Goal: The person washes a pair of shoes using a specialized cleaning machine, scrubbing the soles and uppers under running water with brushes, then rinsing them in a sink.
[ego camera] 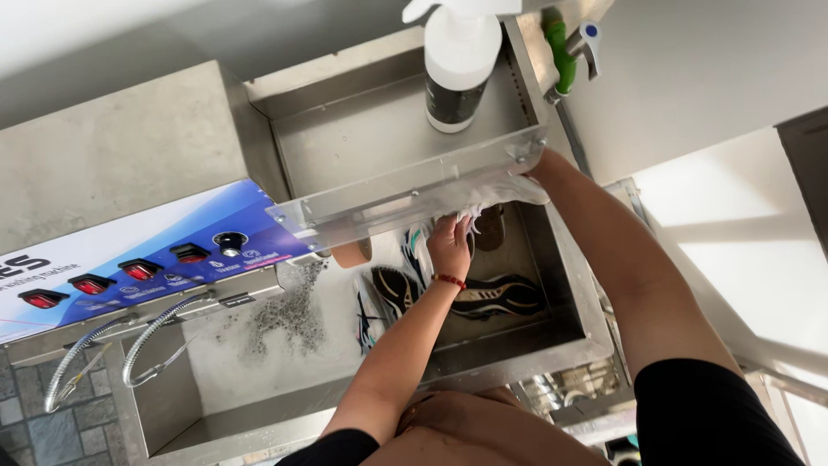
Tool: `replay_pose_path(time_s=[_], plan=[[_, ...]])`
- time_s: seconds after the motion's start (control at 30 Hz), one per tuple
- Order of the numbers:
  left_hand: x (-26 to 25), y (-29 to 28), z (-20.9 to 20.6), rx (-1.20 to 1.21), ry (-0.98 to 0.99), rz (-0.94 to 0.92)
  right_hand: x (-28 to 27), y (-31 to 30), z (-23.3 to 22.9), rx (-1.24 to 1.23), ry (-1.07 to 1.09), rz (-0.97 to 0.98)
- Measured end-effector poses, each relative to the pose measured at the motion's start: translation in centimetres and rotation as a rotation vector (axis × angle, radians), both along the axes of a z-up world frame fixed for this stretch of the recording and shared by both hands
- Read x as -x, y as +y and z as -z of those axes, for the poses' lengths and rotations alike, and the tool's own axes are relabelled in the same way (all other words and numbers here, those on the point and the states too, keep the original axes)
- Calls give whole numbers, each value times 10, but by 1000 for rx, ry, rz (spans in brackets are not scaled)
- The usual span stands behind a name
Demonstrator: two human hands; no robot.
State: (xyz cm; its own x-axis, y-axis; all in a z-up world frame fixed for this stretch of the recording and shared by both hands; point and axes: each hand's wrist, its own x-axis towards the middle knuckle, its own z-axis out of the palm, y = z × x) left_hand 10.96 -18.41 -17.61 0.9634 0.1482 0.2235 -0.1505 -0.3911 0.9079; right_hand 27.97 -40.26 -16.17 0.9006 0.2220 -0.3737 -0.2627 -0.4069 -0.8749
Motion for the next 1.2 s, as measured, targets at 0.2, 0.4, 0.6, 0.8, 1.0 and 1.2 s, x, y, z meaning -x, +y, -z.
replay_pose_path(time_s=[0.2, 0.4, 0.6, 0.8, 1.0, 1.2], plan=[[4, 26, -5, 22, 45, -64, -26, 43, -1, 106, -181, 39], [3, 37, 2, 67, 87, -53, -34, 51, 4, 165, -204, 67], [2, 43, 17, 48, 71, -49, -34, 54, 13, 183, -212, 86], [-3, 45, 21, 24, 55, -59, -35, 52, 13, 187, -219, 89], [-4, 46, 19, 58, 84, -36, -36, 50, 11, 181, -224, 77], [-2, 40, 22, 123, 151, -36, -33, 42, 4, 182, -223, 59]])
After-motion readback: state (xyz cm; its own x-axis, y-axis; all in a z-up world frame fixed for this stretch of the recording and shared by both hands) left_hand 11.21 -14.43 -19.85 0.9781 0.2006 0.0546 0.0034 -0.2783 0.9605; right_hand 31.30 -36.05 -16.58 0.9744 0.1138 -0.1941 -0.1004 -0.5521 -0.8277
